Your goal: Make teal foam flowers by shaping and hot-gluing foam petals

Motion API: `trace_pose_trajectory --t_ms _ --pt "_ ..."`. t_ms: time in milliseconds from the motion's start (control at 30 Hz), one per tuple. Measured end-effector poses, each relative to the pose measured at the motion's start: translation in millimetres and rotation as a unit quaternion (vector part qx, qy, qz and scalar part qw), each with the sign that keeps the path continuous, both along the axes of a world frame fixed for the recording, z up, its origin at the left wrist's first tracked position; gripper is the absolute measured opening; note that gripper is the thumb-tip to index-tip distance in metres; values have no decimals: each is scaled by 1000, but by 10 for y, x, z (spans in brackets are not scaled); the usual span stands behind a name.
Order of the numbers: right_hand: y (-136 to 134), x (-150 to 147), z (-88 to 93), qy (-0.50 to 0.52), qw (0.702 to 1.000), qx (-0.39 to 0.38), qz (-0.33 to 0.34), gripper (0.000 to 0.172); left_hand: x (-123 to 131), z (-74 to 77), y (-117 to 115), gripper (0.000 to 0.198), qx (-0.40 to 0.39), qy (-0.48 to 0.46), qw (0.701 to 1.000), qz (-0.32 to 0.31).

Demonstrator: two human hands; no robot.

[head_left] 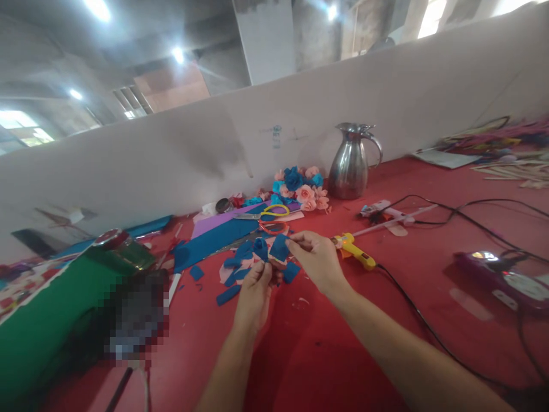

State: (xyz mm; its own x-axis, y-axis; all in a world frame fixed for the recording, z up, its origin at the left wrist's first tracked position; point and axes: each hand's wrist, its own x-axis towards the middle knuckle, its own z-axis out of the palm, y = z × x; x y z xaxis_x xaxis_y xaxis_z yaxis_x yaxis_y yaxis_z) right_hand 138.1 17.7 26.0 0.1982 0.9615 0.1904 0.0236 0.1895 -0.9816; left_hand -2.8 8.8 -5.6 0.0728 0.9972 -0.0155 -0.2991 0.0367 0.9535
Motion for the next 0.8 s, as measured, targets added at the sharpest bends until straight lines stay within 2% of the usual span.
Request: trace_pose_trajectory --t_ms 267,567,800 --pt "-38 -76 -10 4 1000 10 -14 13 42 -66 15 21 13 -3 999 31" --pt "-55 -128 -27 44 999 3 11 13 55 -93 10 15 30 -12 999 11" --pt "-80 -145 -37 75 997 -17 30 13 75 -86 10 19 24 -16 999 17"
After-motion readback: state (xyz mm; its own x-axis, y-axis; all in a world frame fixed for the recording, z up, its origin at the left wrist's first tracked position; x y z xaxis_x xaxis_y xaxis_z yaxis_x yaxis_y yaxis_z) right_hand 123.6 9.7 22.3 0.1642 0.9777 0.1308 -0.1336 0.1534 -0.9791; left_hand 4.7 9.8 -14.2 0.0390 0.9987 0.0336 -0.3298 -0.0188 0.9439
